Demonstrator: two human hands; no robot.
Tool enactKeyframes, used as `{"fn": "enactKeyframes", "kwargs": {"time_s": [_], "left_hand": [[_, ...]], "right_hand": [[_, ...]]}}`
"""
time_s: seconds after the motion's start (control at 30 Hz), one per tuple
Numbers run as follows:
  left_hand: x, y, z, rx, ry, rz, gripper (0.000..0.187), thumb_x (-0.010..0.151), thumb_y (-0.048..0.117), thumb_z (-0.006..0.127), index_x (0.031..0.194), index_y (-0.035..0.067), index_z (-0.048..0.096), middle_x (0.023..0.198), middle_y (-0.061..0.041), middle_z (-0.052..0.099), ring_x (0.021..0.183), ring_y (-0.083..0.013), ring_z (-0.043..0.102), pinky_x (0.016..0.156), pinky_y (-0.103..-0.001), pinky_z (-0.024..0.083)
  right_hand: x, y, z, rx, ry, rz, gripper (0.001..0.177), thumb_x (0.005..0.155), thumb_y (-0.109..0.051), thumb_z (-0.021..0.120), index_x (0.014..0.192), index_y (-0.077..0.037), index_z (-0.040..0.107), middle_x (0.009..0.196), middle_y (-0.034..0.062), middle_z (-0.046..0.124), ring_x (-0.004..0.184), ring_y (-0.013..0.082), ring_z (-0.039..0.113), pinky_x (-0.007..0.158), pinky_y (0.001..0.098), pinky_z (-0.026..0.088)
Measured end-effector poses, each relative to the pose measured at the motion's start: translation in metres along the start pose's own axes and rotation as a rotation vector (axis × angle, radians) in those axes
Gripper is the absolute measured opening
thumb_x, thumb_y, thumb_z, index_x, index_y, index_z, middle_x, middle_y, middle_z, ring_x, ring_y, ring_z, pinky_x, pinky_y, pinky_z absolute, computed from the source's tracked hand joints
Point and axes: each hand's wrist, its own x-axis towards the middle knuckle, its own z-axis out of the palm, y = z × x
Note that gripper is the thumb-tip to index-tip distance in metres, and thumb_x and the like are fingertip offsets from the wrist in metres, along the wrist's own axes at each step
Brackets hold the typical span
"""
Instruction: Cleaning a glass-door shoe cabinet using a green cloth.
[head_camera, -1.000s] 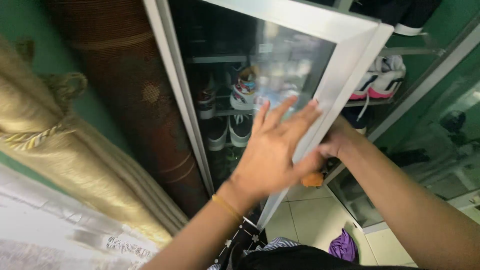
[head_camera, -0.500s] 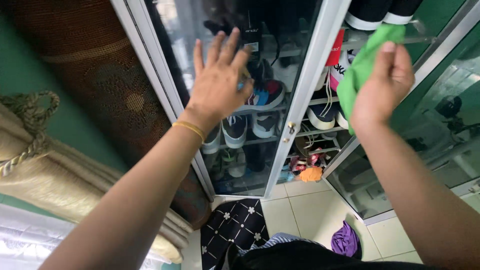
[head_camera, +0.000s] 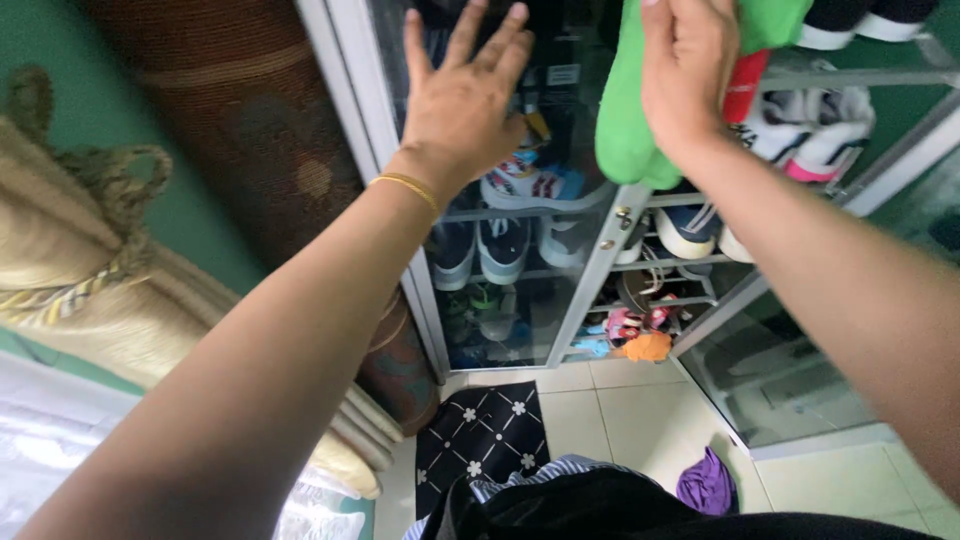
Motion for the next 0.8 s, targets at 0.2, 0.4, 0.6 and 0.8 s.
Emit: {"fn": "enactKeyframes", "kwargs": {"time_s": [0.2, 0.4, 0.6, 0.8], "left_hand": [[0.002, -0.004, 0.01, 0.041, -0.062, -0.031, 0.077, 0.083, 0.028, 0.073, 0.153, 0.013, 0.047, 0.167, 0.001, 0.028, 0.153, -0.0276, 0.021, 0.112, -0.08, 0.01], [-0.002, -0.003, 0.016, 0.027, -0.045, -0.016, 0.075, 0.084, 0.026, 0.073, 0.154, 0.014, 0.048, 0.167, -0.002, 0.025, 0.154, -0.0294, 0.02, 0.117, -0.075, 0.013], [-0.039, 0.003, 0.019, -0.037, 0.08, 0.039, 0.068, 0.085, 0.023, 0.073, 0.15, 0.009, 0.054, 0.168, -0.021, 0.02, 0.157, -0.0371, 0.019, 0.126, -0.068, 0.012], [-0.09, -0.013, 0.021, -0.003, -0.035, -0.117, 0.077, 0.076, 0.022, 0.073, 0.149, 0.008, 0.051, 0.168, -0.024, 0.015, 0.156, -0.0398, 0.018, 0.123, -0.068, 0.013]], "right_hand": [[-0.006, 0.029, 0.037, -0.261, -0.256, -0.35, 0.067, 0.118, -0.041, 0.06, 0.161, -0.001, 0.026, 0.161, 0.0396, 0.025, 0.146, 0.0621, 0.03, 0.122, 0.0658, 0.028], [-0.066, 0.034, 0.057, -0.584, -0.49, -0.385, 0.087, 0.111, -0.061, 0.044, 0.17, -0.008, 0.01, 0.162, 0.0414, 0.019, 0.146, 0.0622, 0.021, 0.114, 0.0752, 0.016], [-0.081, 0.032, 0.043, -0.639, -0.509, -0.466, 0.072, 0.11, -0.058, 0.039, 0.171, -0.025, 0.018, 0.167, 0.0282, 0.023, 0.148, 0.0547, 0.032, 0.113, 0.0729, 0.029], [0.007, -0.01, 0.024, -0.525, -0.446, -0.491, 0.052, 0.122, -0.044, 0.044, 0.164, -0.013, 0.039, 0.149, 0.031, 0.048, 0.113, 0.0493, 0.06, 0.074, 0.0612, 0.055]]}}
